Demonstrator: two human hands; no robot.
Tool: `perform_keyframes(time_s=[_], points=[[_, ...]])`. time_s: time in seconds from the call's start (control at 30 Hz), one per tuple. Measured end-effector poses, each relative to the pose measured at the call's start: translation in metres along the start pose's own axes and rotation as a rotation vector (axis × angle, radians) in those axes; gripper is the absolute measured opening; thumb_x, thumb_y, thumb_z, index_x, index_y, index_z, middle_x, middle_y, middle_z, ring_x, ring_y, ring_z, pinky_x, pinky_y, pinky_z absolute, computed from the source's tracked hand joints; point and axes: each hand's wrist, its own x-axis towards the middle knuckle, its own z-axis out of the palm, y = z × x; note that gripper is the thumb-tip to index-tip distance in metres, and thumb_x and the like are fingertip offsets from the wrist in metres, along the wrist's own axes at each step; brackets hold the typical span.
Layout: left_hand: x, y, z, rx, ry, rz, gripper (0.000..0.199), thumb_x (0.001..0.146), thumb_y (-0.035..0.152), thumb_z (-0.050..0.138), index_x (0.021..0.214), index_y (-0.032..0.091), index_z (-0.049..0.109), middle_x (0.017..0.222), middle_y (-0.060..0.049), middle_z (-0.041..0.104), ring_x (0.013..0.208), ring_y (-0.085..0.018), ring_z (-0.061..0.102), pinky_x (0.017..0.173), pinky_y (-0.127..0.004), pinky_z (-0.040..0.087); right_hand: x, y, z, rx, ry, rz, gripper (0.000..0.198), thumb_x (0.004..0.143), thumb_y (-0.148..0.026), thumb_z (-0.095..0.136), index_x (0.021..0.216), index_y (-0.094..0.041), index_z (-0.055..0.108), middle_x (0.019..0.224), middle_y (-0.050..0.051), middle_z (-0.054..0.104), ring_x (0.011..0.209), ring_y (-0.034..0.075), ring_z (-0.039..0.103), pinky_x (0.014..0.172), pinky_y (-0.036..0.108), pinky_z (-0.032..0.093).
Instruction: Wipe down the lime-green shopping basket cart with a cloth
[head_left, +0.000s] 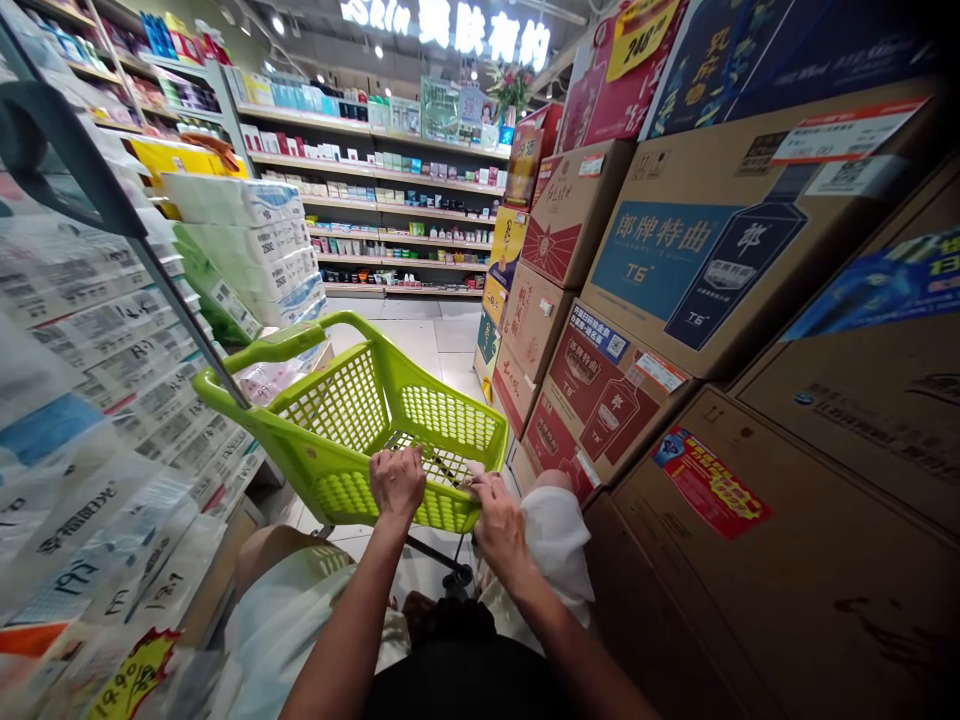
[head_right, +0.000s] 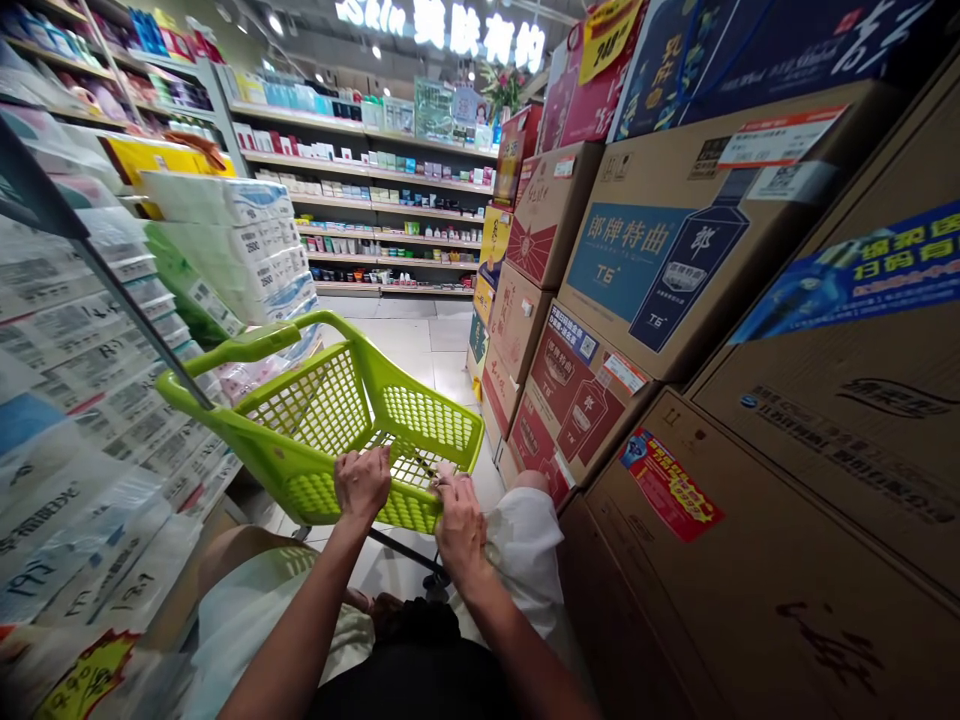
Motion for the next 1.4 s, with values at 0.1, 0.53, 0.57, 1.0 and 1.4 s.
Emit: perform_keyframes(time_s=[0.1,0.53,0.57,1.0,1.4], points=[[0.000,0.002,-0.001,-0.046,-0.022,-0.020,0.056,0.104,0.044,0.027,0.082,0.021,0.073,0.085,-0.015,0.075,0.090,-0.029,0.060,0.096,-0.047,0.033,-0.001,-0.019,0.011,-0.061,0.023,0.031,0.046,0.085,0.002,0.045,0.115,-0.022,0.071,0.129,0.013,0.068,0.134,0.028,0.053,0.112,0.044,0.045],[0.011,-0.036,0.002,0.035,0.100,0.036,0.049,0.104,0.038,0.031,0.080,0.021,0.070,0.084,-0.011,0.074,0.093,-0.029,0.057,0.103,-0.045,0.029,-0.001,-0.043,0.001,-0.243,-0.110,0.031,0.046,0.089,-0.002,0.048,0.128,-0.018,0.066,0.134,0.015,0.066,0.134,0.028,0.054,0.110,0.041,0.048],[0.011,-0.037,0.002,0.037,0.099,0.038,0.048,0.104,0.038,0.031,0.080,0.021,0.070,0.085,-0.011,0.073,0.094,-0.029,0.057,0.103,-0.044,0.029,0.000,-0.051,0.006,-0.265,-0.129,0.026,0.046,0.088,-0.001,0.048,0.128,-0.015,0.066,0.131,0.017,0.067,0.132,0.029,0.055,0.110,0.044,0.047],[0.019,-0.047,0.001,-0.008,0.061,0.036,0.047,0.103,0.038,0.031,0.079,0.023,0.069,0.084,-0.011,0.073,0.095,-0.029,0.056,0.104,-0.046,0.029,0.024,-0.011,0.000,-0.139,-0.100,0.011,0.032,0.096,-0.009,0.048,0.114,-0.023,0.071,0.129,0.009,0.069,0.131,0.023,0.055,0.104,0.032,0.050],[0.007,0.002,0.015,0.023,0.152,0.082,0.046,0.104,0.036,0.034,0.081,0.020,0.070,0.081,-0.013,0.071,0.088,-0.029,0.054,0.098,-0.045,0.030,0.011,-0.054,0.010,-0.145,-0.061,0.037,0.056,0.089,0.000,0.046,0.141,-0.020,0.058,0.144,0.013,0.060,0.135,0.024,0.054,0.110,0.037,0.047]])
